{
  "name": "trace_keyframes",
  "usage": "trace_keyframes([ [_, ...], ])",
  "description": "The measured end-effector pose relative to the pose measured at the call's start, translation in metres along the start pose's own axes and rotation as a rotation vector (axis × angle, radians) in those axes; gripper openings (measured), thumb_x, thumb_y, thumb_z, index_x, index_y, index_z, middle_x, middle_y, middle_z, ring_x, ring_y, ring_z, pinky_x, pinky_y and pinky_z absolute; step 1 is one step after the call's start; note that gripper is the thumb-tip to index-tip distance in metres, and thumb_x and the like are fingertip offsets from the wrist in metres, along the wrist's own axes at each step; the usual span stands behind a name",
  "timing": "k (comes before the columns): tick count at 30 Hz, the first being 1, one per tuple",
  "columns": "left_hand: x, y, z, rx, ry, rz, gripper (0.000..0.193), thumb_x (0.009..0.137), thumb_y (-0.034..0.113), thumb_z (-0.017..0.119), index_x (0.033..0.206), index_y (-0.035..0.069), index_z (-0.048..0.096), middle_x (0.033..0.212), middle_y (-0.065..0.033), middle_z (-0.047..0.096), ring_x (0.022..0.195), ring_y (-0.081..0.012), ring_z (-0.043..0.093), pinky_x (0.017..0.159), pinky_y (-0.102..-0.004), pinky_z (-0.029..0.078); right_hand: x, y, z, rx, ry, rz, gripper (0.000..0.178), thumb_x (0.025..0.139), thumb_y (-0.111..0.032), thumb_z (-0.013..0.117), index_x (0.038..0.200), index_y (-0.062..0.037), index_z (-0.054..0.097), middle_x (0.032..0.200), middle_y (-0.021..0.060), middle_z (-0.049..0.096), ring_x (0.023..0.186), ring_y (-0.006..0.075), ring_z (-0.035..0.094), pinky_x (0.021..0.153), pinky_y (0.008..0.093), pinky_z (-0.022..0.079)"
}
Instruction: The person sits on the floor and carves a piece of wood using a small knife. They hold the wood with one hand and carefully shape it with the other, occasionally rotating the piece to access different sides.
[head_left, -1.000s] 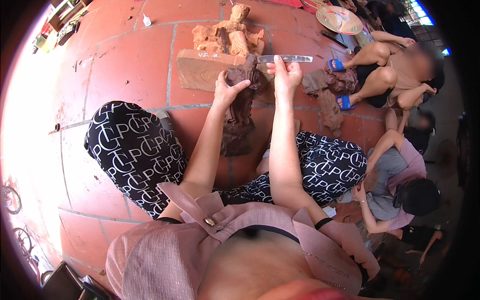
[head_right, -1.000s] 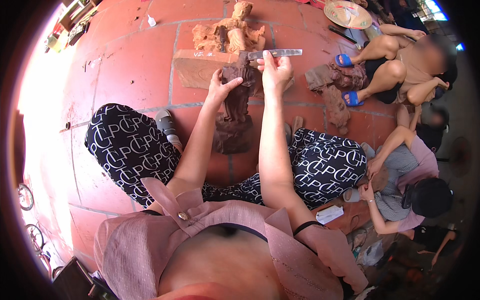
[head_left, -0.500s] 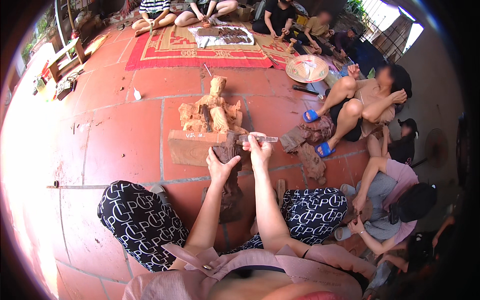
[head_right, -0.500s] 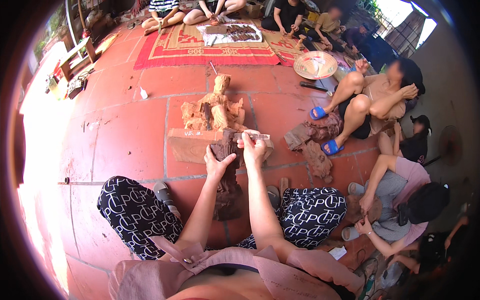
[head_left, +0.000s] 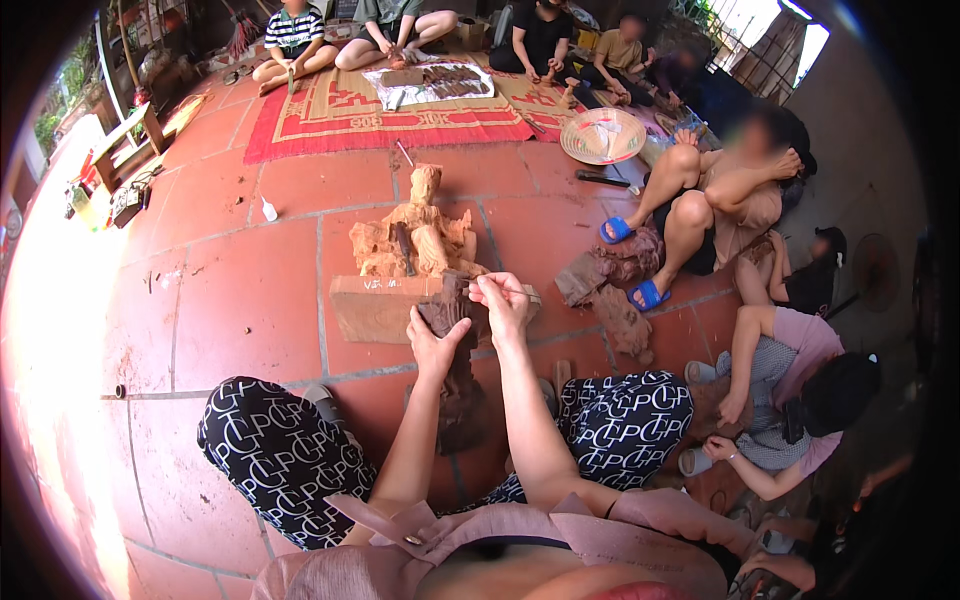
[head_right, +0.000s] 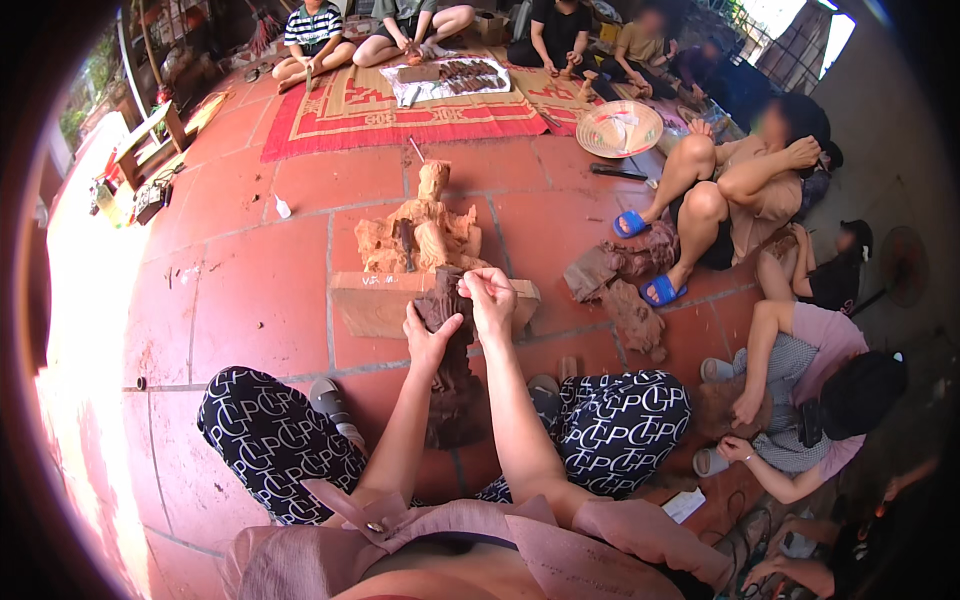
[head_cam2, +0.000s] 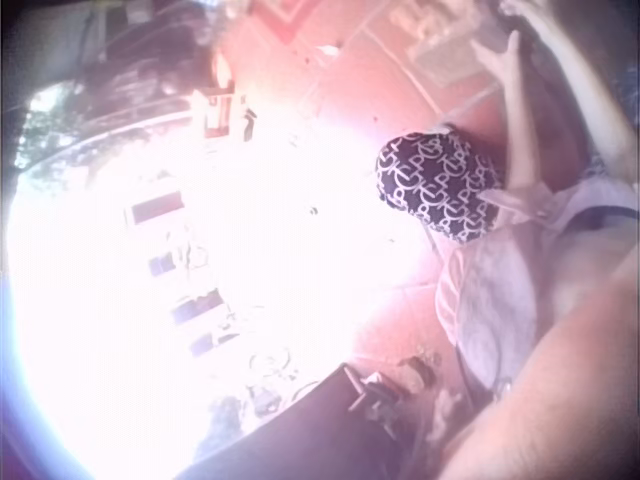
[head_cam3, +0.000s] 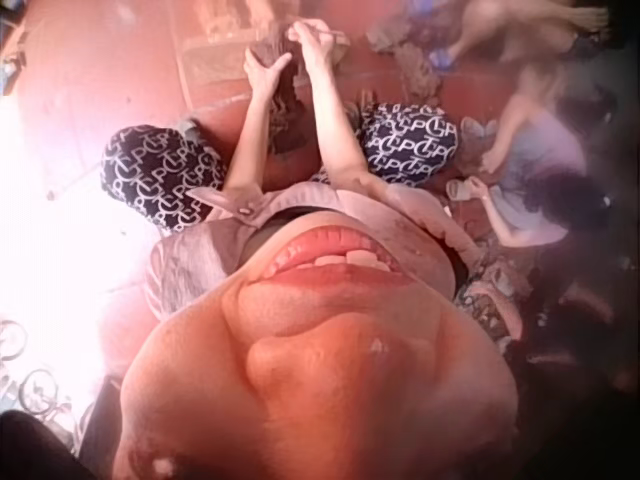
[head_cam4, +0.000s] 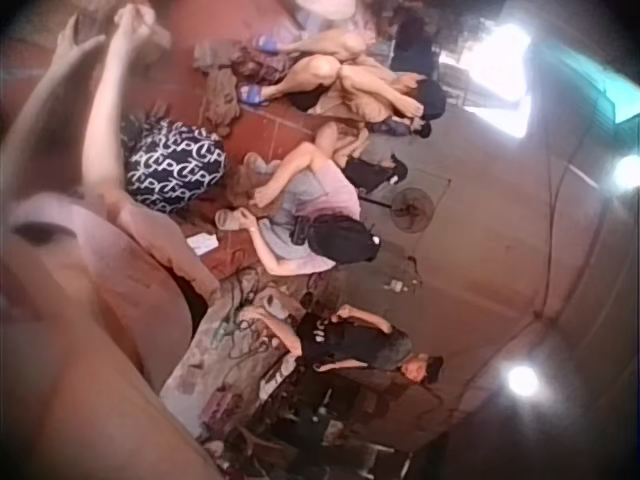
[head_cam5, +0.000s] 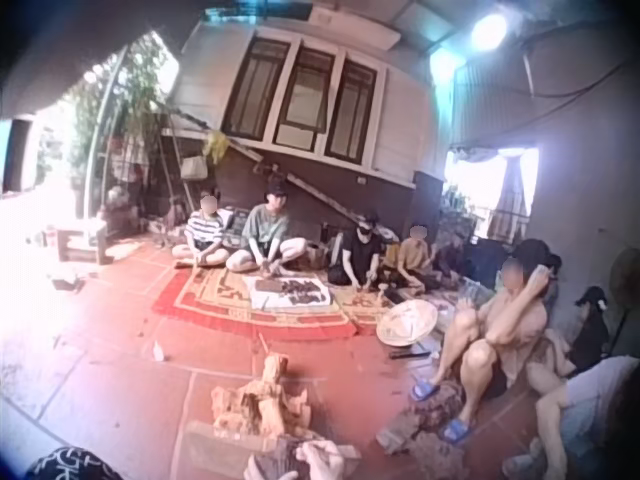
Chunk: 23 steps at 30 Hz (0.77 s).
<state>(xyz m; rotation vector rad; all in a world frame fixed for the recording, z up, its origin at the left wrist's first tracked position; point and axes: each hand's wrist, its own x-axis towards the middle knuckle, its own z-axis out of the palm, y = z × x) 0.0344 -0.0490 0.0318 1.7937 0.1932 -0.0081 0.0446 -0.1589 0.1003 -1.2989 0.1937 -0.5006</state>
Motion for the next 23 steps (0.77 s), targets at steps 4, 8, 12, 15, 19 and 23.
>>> trace_keyframes([
  [4, 0.001, -0.003, 0.003, 0.012, 0.034, 0.024, 0.108, 0.058, 0.049, 0.076, 0.135, -0.002, 0.020, 0.131, -0.0266, 0.027, 0.120, -0.0392, 0.033, 0.098, -0.0427, 0.031, -0.002, -0.007, 0.005, 0.030, 0.048, -0.038, 0.011, 0.082, -0.008, 0.051, 0.085, 0.0007, 0.057, 0.072, 0.0071, 0.061, 0.066, 0.0125, 0.059, 0.061, 0.0225, 0.048],
  [8, -0.002, -0.002, 0.004, -0.008, 0.088, 0.083, 0.102, 0.063, 0.047, 0.073, 0.135, -0.001, 0.020, 0.131, -0.0249, 0.028, 0.120, -0.0391, 0.033, 0.099, -0.0431, 0.030, 0.002, -0.014, -0.007, -0.077, 0.055, -0.080, 0.028, 0.088, -0.022, 0.040, 0.091, -0.0010, 0.058, 0.059, 0.0046, 0.058, 0.052, 0.0100, 0.051, 0.049, 0.0253, 0.041],
  [12, 0.003, 0.000, -0.007, -0.077, 0.238, 0.132, 0.075, 0.073, 0.040, 0.068, 0.126, -0.002, 0.034, 0.119, -0.0202, 0.038, 0.110, -0.0336, 0.041, 0.094, -0.0411, 0.034, 0.001, -0.041, -0.011, 0.029, 0.081, -0.064, 0.037, 0.094, -0.033, 0.040, 0.100, 0.0006, 0.055, 0.051, -0.0004, 0.045, 0.039, 0.0074, 0.040, 0.039, 0.0215, 0.034],
  [15, 0.012, 0.027, -0.029, -0.284, 0.357, 0.248, 0.046, 0.080, 0.024, 0.065, 0.114, 0.000, 0.046, 0.108, -0.0129, 0.045, 0.097, -0.0219, 0.046, 0.086, -0.0347, 0.038, -0.012, -0.131, -0.001, 0.232, 0.121, -0.273, 0.037, 0.094, -0.033, 0.042, 0.101, 0.0017, 0.054, 0.051, -0.0039, 0.036, 0.038, 0.0043, 0.027, 0.036, 0.0192, 0.022],
  [19, -0.022, 0.177, -0.082, -0.788, 0.249, 0.646, 0.028, 0.084, 0.008, 0.056, 0.111, 0.001, 0.050, 0.101, -0.0067, 0.051, 0.089, -0.0129, 0.049, 0.081, -0.0275, 0.040, -0.051, -0.270, -0.018, 0.250, -0.064, -0.967, 0.040, 0.095, -0.032, 0.038, 0.113, 0.0029, 0.047, 0.063, -0.0019, 0.038, 0.044, 0.0037, 0.028, 0.039, 0.0183, 0.021],
  [23, -0.071, 0.283, -0.200, -0.713, 0.415, 1.465, 0.028, 0.089, 0.013, 0.041, 0.113, 0.002, 0.051, 0.102, -0.0118, 0.057, 0.109, -0.0333, 0.048, 0.098, -0.0505, 0.033, -0.073, -0.328, 0.007, 0.430, -0.327, -1.320, 0.028, 0.090, -0.032, 0.050, 0.096, -0.0053, 0.047, 0.071, 0.0004, 0.043, 0.048, 0.0090, 0.035, 0.046, 0.0260, 0.026],
])
